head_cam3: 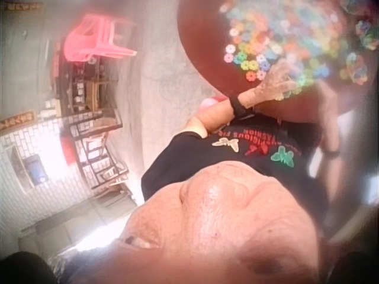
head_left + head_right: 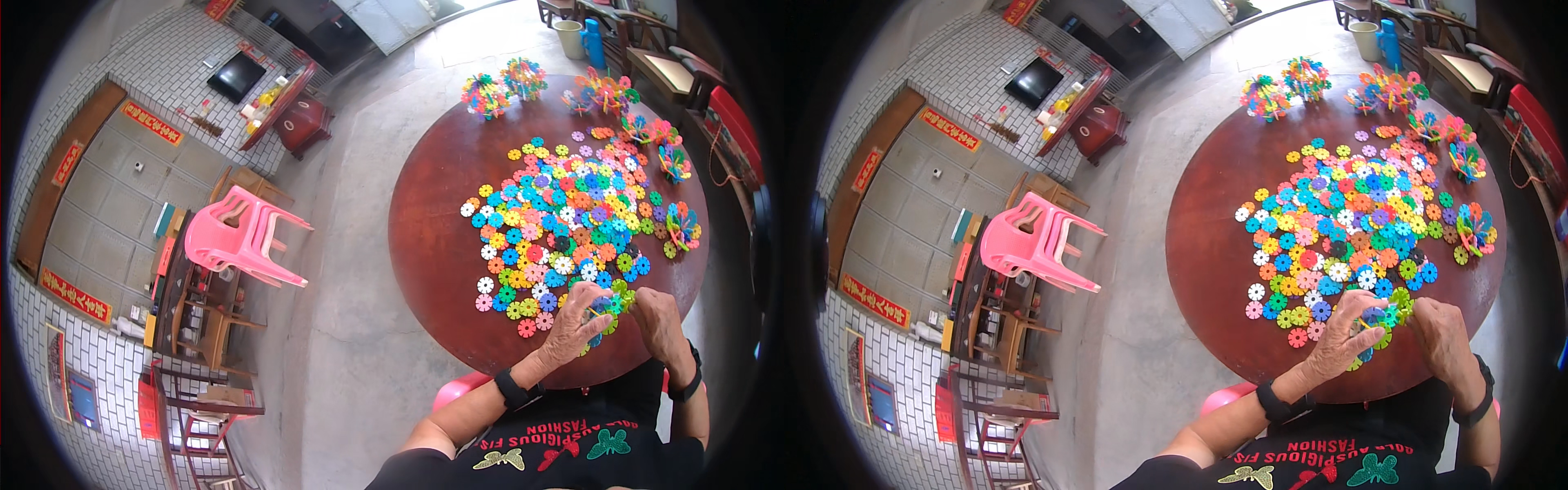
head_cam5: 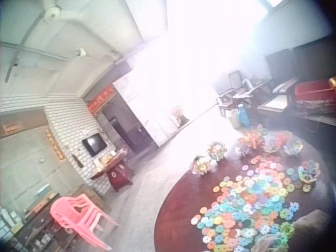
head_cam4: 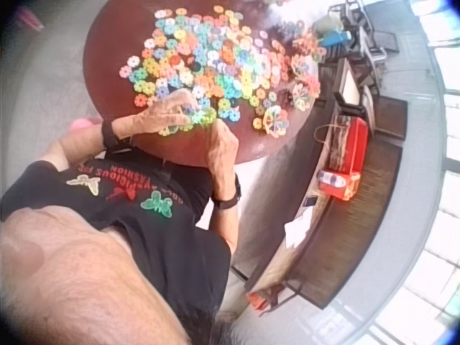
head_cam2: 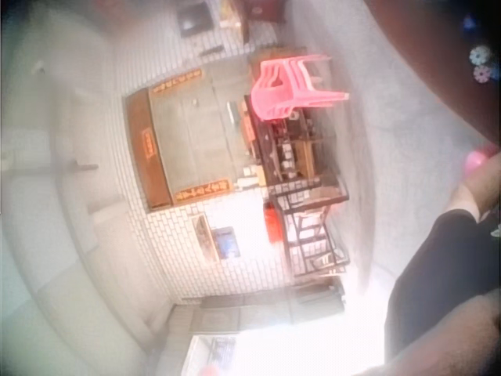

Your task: Assembling colorful flower-shaped plastic toy blocks into 3D structures at a round table.

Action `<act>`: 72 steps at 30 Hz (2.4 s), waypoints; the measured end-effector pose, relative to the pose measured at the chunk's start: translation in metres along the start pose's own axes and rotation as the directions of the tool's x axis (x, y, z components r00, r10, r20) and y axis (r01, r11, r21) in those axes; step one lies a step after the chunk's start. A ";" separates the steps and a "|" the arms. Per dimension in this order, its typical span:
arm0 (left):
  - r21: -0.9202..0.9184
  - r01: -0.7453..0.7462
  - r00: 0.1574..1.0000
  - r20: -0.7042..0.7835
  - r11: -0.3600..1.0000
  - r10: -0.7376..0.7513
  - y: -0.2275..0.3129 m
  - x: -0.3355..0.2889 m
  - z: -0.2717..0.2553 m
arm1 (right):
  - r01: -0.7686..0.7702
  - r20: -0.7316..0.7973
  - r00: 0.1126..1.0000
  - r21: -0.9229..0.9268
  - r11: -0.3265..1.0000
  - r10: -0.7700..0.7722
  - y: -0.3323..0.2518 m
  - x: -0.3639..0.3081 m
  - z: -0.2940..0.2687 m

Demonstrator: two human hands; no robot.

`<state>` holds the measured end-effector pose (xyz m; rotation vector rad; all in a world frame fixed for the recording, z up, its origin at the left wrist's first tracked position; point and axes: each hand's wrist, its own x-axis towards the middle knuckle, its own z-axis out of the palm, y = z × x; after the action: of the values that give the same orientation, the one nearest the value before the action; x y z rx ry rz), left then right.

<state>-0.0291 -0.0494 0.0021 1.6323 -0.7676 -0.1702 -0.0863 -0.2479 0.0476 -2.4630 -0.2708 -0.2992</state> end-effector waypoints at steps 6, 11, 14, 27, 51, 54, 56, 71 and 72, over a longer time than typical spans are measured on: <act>-0.009 -0.015 0.999 0.033 1.000 0.015 -0.004 0.003 -0.001 | 0.010 0.034 0.999 0.012 1.000 -0.010 -0.004 0.005 -0.004; -0.115 0.017 0.997 0.083 0.993 -0.007 -0.001 0.004 0.002 | 0.050 0.052 0.997 0.085 0.995 -0.054 0.001 0.002 -0.005; -0.092 0.029 0.997 0.076 0.995 -0.022 0.000 0.002 0.002 | 0.036 0.040 0.998 0.124 0.992 -0.041 0.003 0.001 0.000; -0.054 0.030 0.997 0.074 0.998 -0.026 -0.005 0.001 0.003 | 0.060 0.030 0.997 0.113 0.992 -0.064 0.004 0.002 0.002; -0.944 0.261 0.903 0.164 0.202 -0.398 0.009 0.011 -0.027 | -0.170 -0.088 0.985 -0.479 0.861 0.146 0.098 -0.004 0.004; -0.952 0.246 0.924 0.172 0.185 -0.343 0.011 0.012 -0.027 | -0.132 -0.070 0.991 -0.508 0.851 0.112 0.096 -0.003 0.005; -0.941 0.241 0.926 0.150 0.238 -0.347 0.010 0.012 -0.027 | -0.089 -0.043 0.996 -0.488 0.868 0.079 0.085 -0.001 0.009; -0.932 0.234 0.913 0.112 0.278 -0.392 -0.007 0.005 -0.029 | -0.059 -0.018 0.998 -0.312 0.948 0.057 0.063 -0.001 0.011; -0.934 0.246 0.930 0.153 0.258 -0.334 -0.003 0.006 -0.030 | -0.143 -0.010 0.989 -0.310 0.940 0.148 0.062 -0.002 0.006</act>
<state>-0.0079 -0.0284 0.0082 0.5525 -0.1413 -0.7005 -0.0706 -0.2927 0.0066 -2.7791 -0.0469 -0.2785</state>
